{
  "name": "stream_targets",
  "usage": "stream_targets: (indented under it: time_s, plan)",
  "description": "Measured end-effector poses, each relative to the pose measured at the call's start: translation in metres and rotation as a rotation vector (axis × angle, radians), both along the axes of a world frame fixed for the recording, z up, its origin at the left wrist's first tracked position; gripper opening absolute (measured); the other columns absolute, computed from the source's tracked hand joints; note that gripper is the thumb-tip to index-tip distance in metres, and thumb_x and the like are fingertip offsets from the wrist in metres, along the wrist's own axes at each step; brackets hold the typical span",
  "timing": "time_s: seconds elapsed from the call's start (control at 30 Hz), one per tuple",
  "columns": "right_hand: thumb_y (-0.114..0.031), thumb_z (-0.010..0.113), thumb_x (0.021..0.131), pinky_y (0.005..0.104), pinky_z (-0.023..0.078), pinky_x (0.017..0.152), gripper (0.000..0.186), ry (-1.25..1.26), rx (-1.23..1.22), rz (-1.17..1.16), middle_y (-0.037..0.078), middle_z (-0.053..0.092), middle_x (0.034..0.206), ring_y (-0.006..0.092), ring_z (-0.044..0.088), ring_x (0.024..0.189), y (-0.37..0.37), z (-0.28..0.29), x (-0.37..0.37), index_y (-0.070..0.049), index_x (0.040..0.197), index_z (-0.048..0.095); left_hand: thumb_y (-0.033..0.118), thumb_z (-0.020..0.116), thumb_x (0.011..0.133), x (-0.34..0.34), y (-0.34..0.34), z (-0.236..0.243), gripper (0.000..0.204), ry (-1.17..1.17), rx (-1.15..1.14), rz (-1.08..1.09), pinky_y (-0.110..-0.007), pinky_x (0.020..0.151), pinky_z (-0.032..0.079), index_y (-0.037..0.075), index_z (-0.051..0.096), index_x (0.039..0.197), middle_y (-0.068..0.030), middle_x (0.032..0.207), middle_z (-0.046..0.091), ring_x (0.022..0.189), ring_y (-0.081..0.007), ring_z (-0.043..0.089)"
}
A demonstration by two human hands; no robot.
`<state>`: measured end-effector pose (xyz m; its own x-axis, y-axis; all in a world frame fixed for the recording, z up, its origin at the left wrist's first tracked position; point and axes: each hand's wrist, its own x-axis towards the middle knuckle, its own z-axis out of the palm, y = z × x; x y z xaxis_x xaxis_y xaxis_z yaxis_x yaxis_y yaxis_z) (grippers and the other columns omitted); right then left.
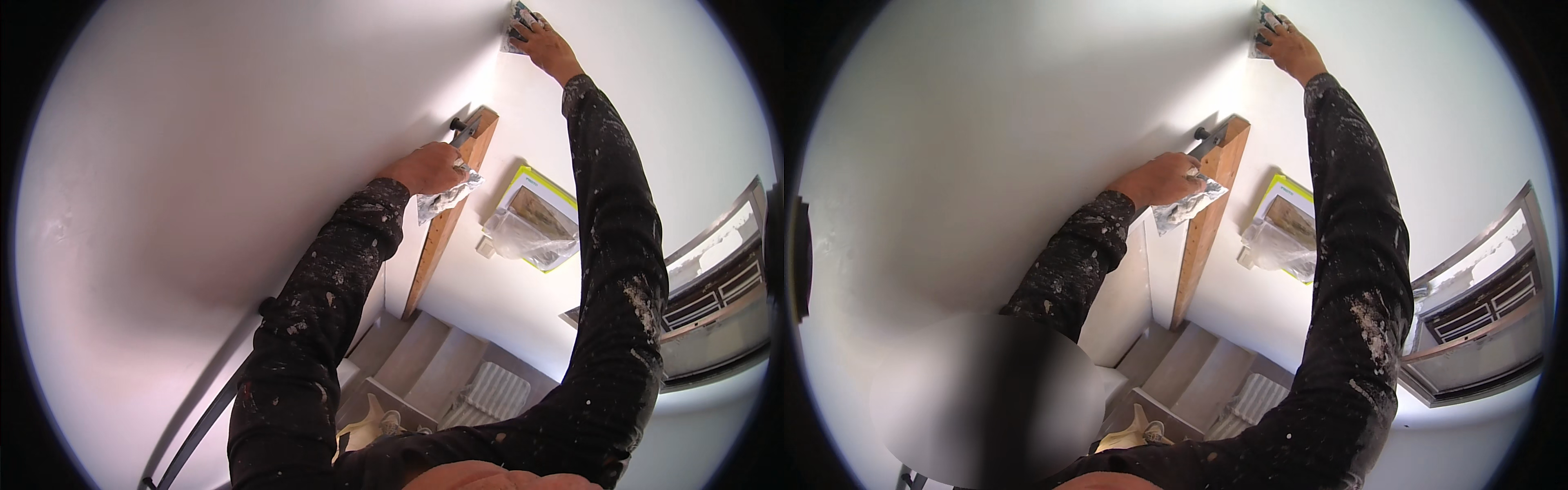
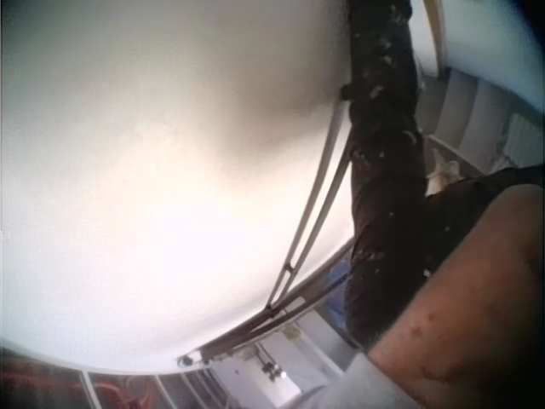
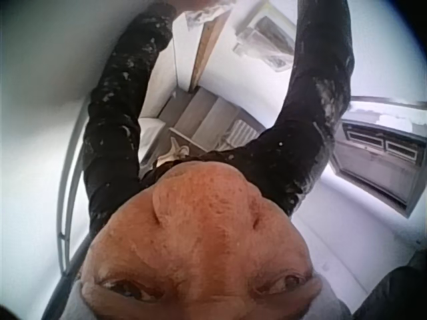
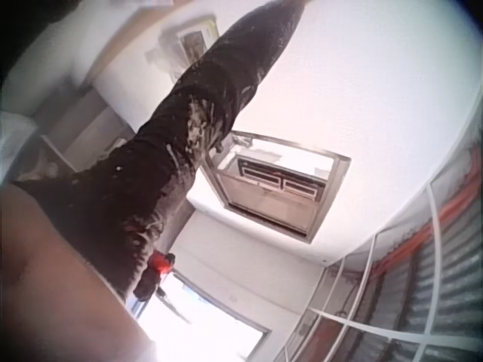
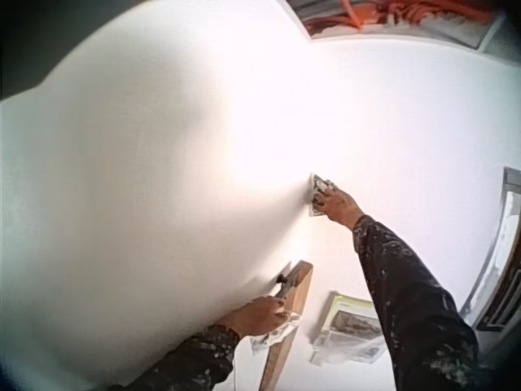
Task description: The person applies plaster to a white wall using a trowel and a hawk, smoothing the surface in broad strokes. They briefly move a yellow plastic stool to reposition themselves before continuing to apply and smooth plaster near a window frame.
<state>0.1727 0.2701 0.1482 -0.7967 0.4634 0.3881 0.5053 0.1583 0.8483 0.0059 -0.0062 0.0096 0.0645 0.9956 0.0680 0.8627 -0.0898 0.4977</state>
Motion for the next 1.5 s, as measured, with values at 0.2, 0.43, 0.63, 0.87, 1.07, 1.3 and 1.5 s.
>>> stream_targets:
  time_s: [0.2, 0.43, 0.63, 0.87, 1.07, 1.3, 1.5]
  plan:
    - [-0.006, 0.059, 0.092, 0.0495, 0.020, 0.123, 0.054, 0.099, -0.024, 0.114, -0.003, 0.035, 0.158, 0.0226, 0.027, 0.148, 0.005, -0.008, 0.048, -0.032, 0.138, 0.055, 0.037, 0.063, 0.090, -0.003, 0.004, -0.011, 0.057, -0.017, -0.003, -0.017, -0.041, 0.106, 0.041, -0.005, 0.058, 0.129, -0.0267, 0.130, 0.058, 0.124, -0.0365, 0.055]
    - [-0.009, 0.053, 0.092, 0.0538, 0.030, 0.116, 0.058, 0.304, 0.101, 0.000, 0.007, 0.052, 0.143, 0.0329, 0.051, 0.129, -0.031, -0.029, 0.097, -0.024, 0.147, 0.043, 0.035, 0.063, 0.090, -0.004, 0.005, -0.007, 0.057, 0.011, 0.054, -0.019, -0.041, 0.104, 0.043, -0.006, 0.058, 0.128, -0.0278, 0.127, 0.060, 0.122, -0.0361, 0.056]
    - [-0.019, 0.055, 0.094, 0.0569, 0.039, 0.104, 0.038, 0.626, 0.244, 0.217, 0.012, 0.062, 0.120, 0.0311, 0.059, 0.110, 0.007, 0.039, 0.010, -0.008, 0.130, 0.055, 0.035, 0.062, 0.091, 0.004, 0.002, 0.007, 0.057, -0.013, 0.010, -0.037, -0.041, 0.105, 0.042, -0.006, 0.057, 0.130, -0.0265, 0.129, 0.060, 0.124, -0.0349, 0.055]
    - [-0.019, 0.058, 0.089, 0.0703, 0.040, 0.090, 0.037, 0.678, 0.204, 0.157, 0.015, 0.058, 0.117, 0.0409, 0.054, 0.110, -0.009, -0.046, -0.053, 0.000, 0.121, 0.061, 0.036, 0.061, 0.092, -0.005, -0.008, 0.005, 0.056, 0.003, -0.055, 0.007, -0.041, 0.108, 0.038, -0.002, 0.056, 0.132, -0.0239, 0.135, 0.056, 0.128, -0.0347, 0.051]
    - [-0.019, 0.052, 0.092, 0.0600, 0.040, 0.096, 0.038, 0.322, 0.152, 0.157, 0.013, 0.054, 0.132, 0.0336, 0.056, 0.108, -0.013, -0.152, 0.005, -0.004, 0.127, 0.057, 0.040, 0.060, 0.092, 0.002, 0.001, 0.002, 0.059, 0.002, -0.055, -0.007, -0.041, 0.111, 0.036, 0.000, 0.055, 0.134, -0.0223, 0.137, 0.054, 0.131, -0.0350, 0.048]
    - [-0.017, 0.051, 0.093, 0.0541, 0.040, 0.103, 0.038, 0.275, -0.254, -0.045, 0.014, 0.060, 0.133, 0.0319, 0.057, 0.120, -0.084, -0.165, 0.085, -0.005, 0.127, 0.063, 0.038, 0.058, 0.093, -0.011, 0.015, -0.023, 0.057, 0.069, 0.108, -0.060, -0.040, 0.112, 0.035, -0.002, 0.055, 0.133, -0.0221, 0.138, 0.054, 0.133, -0.0347, 0.045]
    - [-0.006, 0.043, 0.090, 0.0480, 0.045, 0.102, 0.047, 1.280, -0.364, -0.067, 0.014, 0.061, 0.133, 0.0336, 0.059, 0.119, -0.111, -0.161, 0.188, -0.015, 0.135, 0.057, 0.038, 0.058, 0.093, -0.003, 0.001, 0.001, 0.057, 0.050, 0.000, -0.026, -0.040, 0.107, 0.040, -0.005, 0.056, 0.131, -0.0234, 0.131, 0.059, 0.125, -0.0360, 0.054]
